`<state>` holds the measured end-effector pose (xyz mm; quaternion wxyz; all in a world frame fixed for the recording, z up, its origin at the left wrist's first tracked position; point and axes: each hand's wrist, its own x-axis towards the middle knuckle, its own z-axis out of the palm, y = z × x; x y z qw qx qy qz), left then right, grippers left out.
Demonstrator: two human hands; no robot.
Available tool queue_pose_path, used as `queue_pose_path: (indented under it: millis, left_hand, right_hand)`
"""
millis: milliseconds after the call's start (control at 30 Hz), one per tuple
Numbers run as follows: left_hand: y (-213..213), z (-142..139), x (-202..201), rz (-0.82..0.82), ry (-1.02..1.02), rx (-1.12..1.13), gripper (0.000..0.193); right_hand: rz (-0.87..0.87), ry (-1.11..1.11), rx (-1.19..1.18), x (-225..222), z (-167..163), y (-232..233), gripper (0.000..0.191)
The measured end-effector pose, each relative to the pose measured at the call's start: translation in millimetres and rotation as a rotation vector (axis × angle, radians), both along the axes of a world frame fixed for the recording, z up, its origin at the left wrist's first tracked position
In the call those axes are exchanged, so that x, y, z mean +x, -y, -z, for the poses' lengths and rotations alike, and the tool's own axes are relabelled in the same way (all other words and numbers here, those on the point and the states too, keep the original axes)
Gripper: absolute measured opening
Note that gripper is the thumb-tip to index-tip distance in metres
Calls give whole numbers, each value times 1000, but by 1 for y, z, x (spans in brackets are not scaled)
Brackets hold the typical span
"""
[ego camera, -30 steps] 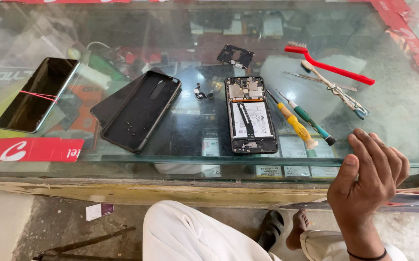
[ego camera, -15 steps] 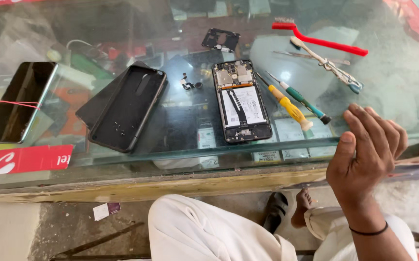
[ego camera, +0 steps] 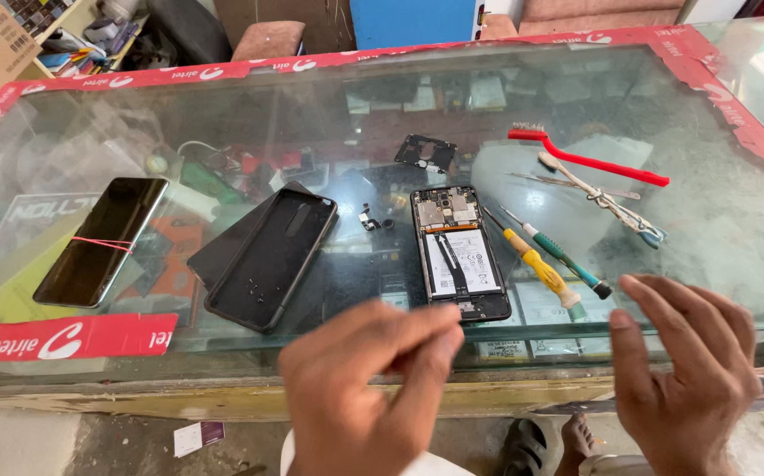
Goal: The person uses a yellow-handled screwdriver to remove screws from the internal frame of a disassembled smartphone. They then use a green-handled screwdriver to continue unscrewing components near the camera module. The phone remains open on the glass counter, and the removed screws are placed nearby.
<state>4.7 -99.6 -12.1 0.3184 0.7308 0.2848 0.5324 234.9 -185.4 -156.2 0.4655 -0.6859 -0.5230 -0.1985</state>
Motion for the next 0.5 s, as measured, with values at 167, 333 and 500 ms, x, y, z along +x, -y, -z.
queue_pose_path:
  millis: [167,333,500]
  left_hand:
    - [-72,94,15,-11,-237,269,12]
    - [-127,100,36,105,-377,306,13]
    - [-128,101,36,132,-342,300,14]
  right_hand:
    - [73,307,-210,-16,-39,-24,30]
    - [58,214,-357,-12,-57,-40,32]
    - [52,218,-298,6,-34,-37,24]
